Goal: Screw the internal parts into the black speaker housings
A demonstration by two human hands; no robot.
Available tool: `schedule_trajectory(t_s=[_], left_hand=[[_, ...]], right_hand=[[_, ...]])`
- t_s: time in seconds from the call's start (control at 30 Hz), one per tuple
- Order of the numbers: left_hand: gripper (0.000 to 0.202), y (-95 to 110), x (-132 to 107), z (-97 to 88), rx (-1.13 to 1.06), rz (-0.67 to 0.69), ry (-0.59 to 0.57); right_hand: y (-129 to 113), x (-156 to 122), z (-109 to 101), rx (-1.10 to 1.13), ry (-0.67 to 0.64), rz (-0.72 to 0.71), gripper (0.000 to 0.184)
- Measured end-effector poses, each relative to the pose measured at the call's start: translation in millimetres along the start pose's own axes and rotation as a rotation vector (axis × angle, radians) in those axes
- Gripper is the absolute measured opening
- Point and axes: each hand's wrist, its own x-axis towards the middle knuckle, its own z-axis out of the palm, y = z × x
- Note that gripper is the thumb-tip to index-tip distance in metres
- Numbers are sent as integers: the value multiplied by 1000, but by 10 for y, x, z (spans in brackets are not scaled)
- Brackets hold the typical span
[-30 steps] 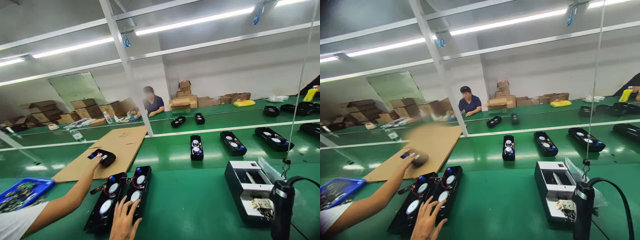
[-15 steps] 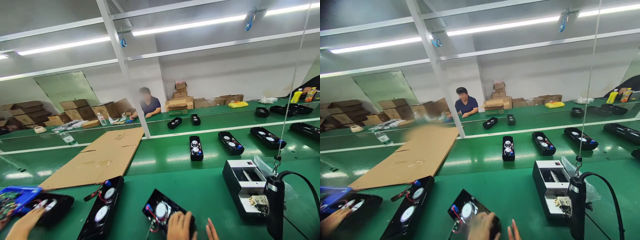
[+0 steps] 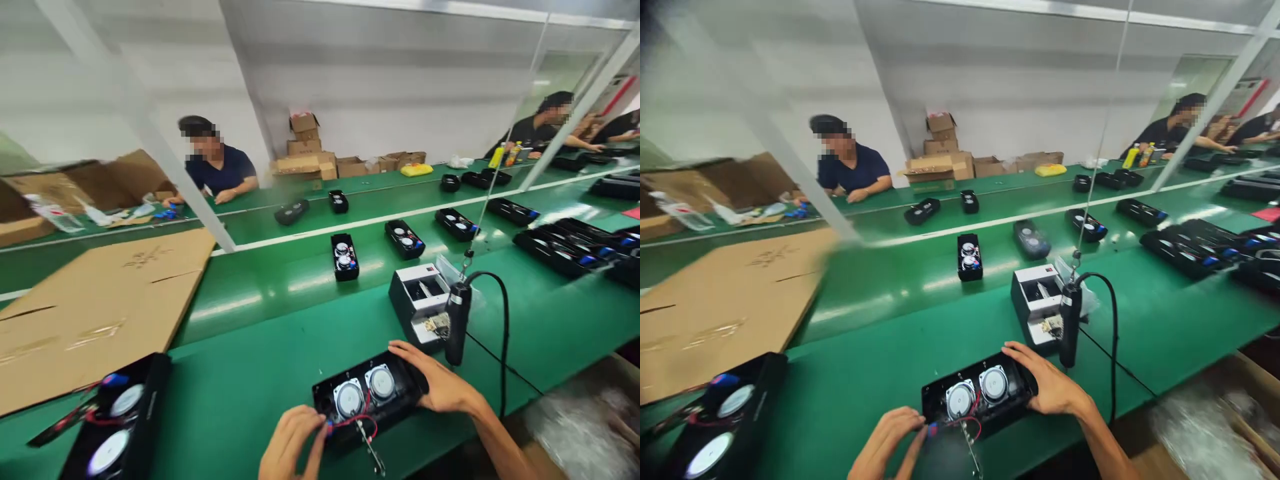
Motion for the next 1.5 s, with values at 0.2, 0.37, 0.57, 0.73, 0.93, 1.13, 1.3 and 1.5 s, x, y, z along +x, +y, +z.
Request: schedule_trajectory(t_s=[0.2,0.37,0.57,0.73,0.93,1.13,1.3,1.5], left_hand=[[6,-107,109,-116,-109,101,-32],[8,-11,44,19,-121,137,-62],[11,45,-6,178,-58,161,-142],[15,70,-35,207,-43,29,-125],[24,165,-163,291,-23,-54,-66],[28,262,-242,362,43,-134,-71],[24,275,-224,370,43,-169,-141],[33,333,-134,419,102,-57,-166]], right_hand=[[-386,-316,385,-96,457,-127,48],[-747,-263,1098,-265,624,-343,20],[-1006,124,1115,-83,796,-339,19],[-1033,404,799,-43,683,-274,14],[-1005,334,517,-647,116,-602,23],[-1089,188,289,-782,21,-522,24],[-1123,250,359,-824,-43,-497,18],[-1140,261,463,-868,-139,-448,14]])
